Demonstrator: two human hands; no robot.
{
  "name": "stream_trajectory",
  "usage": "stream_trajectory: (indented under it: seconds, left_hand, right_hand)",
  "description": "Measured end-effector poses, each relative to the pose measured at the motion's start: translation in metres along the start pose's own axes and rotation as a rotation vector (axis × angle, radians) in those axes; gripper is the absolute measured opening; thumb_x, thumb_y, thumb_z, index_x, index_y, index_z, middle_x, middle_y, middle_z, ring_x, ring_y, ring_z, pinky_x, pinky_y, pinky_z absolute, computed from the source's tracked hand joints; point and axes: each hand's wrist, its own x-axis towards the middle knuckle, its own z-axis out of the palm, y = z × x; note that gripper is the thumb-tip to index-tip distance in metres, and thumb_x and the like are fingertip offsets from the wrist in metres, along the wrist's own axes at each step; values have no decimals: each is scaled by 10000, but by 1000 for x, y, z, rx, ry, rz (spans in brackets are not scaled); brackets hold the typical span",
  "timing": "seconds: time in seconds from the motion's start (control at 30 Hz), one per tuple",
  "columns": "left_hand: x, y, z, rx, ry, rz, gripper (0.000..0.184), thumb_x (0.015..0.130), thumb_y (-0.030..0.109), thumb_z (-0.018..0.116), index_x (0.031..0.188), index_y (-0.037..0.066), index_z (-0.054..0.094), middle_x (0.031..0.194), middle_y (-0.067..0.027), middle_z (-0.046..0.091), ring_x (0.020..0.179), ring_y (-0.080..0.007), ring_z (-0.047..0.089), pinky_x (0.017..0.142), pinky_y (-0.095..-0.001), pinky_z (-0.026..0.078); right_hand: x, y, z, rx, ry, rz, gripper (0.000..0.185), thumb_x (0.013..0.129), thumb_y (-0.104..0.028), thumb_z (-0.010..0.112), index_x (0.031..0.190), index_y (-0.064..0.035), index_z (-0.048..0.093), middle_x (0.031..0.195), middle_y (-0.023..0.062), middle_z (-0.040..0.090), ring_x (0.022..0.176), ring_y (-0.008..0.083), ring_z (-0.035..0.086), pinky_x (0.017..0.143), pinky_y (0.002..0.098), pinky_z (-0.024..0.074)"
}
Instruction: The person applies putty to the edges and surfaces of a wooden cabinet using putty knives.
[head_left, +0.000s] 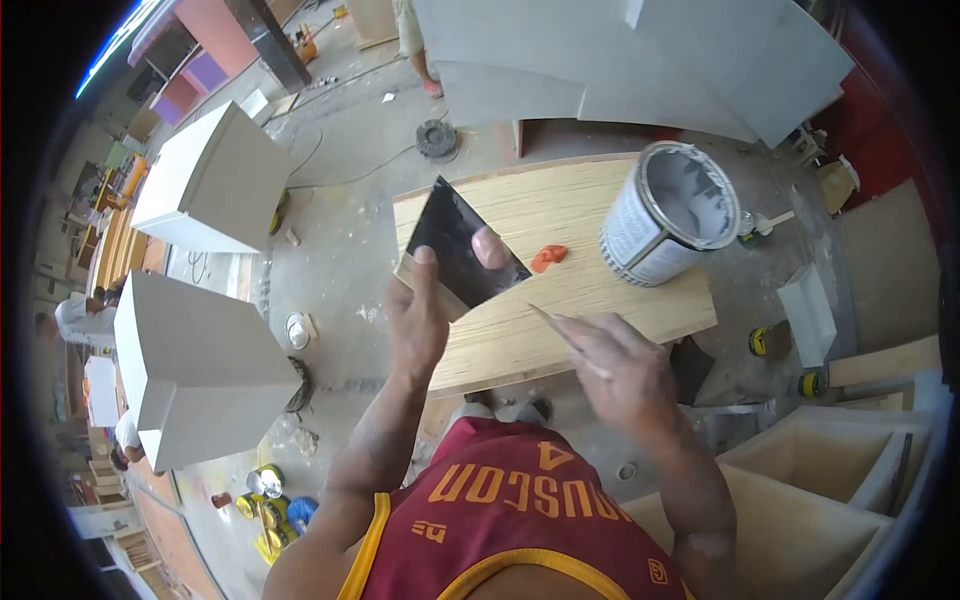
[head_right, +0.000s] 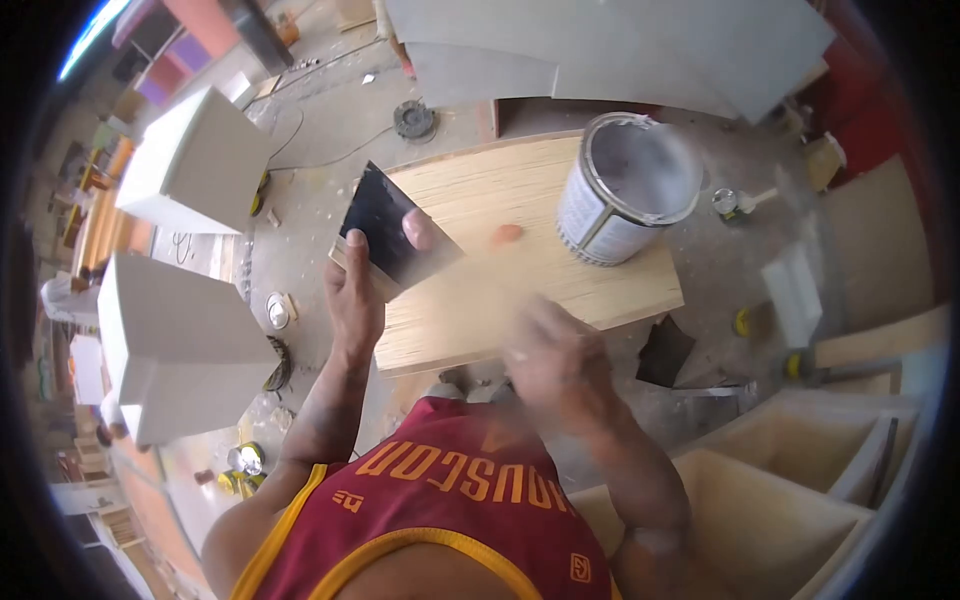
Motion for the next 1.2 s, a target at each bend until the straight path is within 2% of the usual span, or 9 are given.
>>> stream_trajectory:
  seconds: [0.2, 0.47, 0.53, 0.6, 0.7, 0.77, 0.87, 1.13, 1.2]
  left_hand:
    - [-42, 14, 50, 107, -71, 46, 406, 1061, 308, 493, 783, 29, 591, 662, 26, 542, 607, -55, 469, 504, -260, 352]
    - [-53, -12, 61, 132, -107, -48, 451, 1044, 318, 532, 642, 115, 530, 573, 89, 421, 525, -24, 362, 444, -264, 235]
    - [-48, -13, 59, -19, -69, -96, 379, 1052, 340, 511, 813, 84, 656, 690, 62, 561, 599, -27, 481, 501, -225, 346]
    - [-46, -28, 49, -194, -91, -174, 362, 1057, 346, 490, 1088, 33, 671, 944, -5, 679, 797, -59, 602, 686, -205, 472]
    - [-47, -42, 28, 55, -127, -233, 420, 1071, 367, 437, 1122, 3, 639, 997, -34, 672, 855, -92, 619, 755, -249, 493]
    - [-44, -59, 29, -69, -102, -299, 443, 1075, 387, 417, 1142, -1, 620, 1014, -56, 667, 870, -108, 623, 767, -264, 496]
    - [-45, -76, 36, -128, -59, -385, 443, 1074, 390, 420, 1136, 0, 621, 1021, -62, 667, 869, -110, 618, 771, -265, 495]
    - [-44, -92, 35, 21, -30, -293, 421, 1062, 411, 451, 1053, 27, 624, 936, -23, 623, 807, -97, 561, 714, -260, 466]
    - [-42, -96, 34, -32, -31, -327, 422, 1063, 405, 450, 1053, 21, 624, 945, -24, 623, 813, -97, 558, 722, -262, 464]
  right_hand:
    - [14, -14, -4, -186, 257, -129, 488, 751, 17, 655, 1233, -57, 650, 1075, 91, 680, 901, 278, 665, 790, 399, 539]
    - [-68, 30, -22, 14, -20, -7, 390, 825, -10, 626, 1212, -45, 660, 1156, 118, 659, 942, 313, 639, 859, 395, 517]
    - [-104, 49, -50, 33, -185, 95, 354, 871, -17, 607, 1220, -40, 658, 1167, 132, 655, 964, 321, 643, 894, 381, 508]
    - [-125, 72, -74, 413, 144, 496, 318, 943, -33, 557, 1246, -56, 651, 1172, 144, 658, 1071, 313, 631, 956, 361, 478]
    - [-146, 146, -79, 115, 153, 590, 318, 956, -16, 532, 1241, -74, 659, 1209, 142, 646, 1166, 306, 597, 993, 353, 455]
    - [-138, 171, -64, -147, 278, 434, 338, 895, -76, 611, 1232, -83, 642, 1147, 149, 666, 1045, 338, 642, 881, 431, 507]
    - [-138, 192, -39, -576, 101, 432, 436, 884, -57, 613, 1315, -123, 601, 1282, 106, 607, 1109, 310, 592, 961, 405, 455]
    - [-141, 135, -31, -567, -240, 632, 411, 883, -94, 606, 1292, -135, 591, 1180, 115, 617, 1015, 338, 614, 860, 452, 493]
    - [-99, 130, -73, -433, -83, 604, 378, 906, -70, 548, 1277, -122, 597, 1161, 137, 624, 1004, 357, 626, 849, 455, 510]
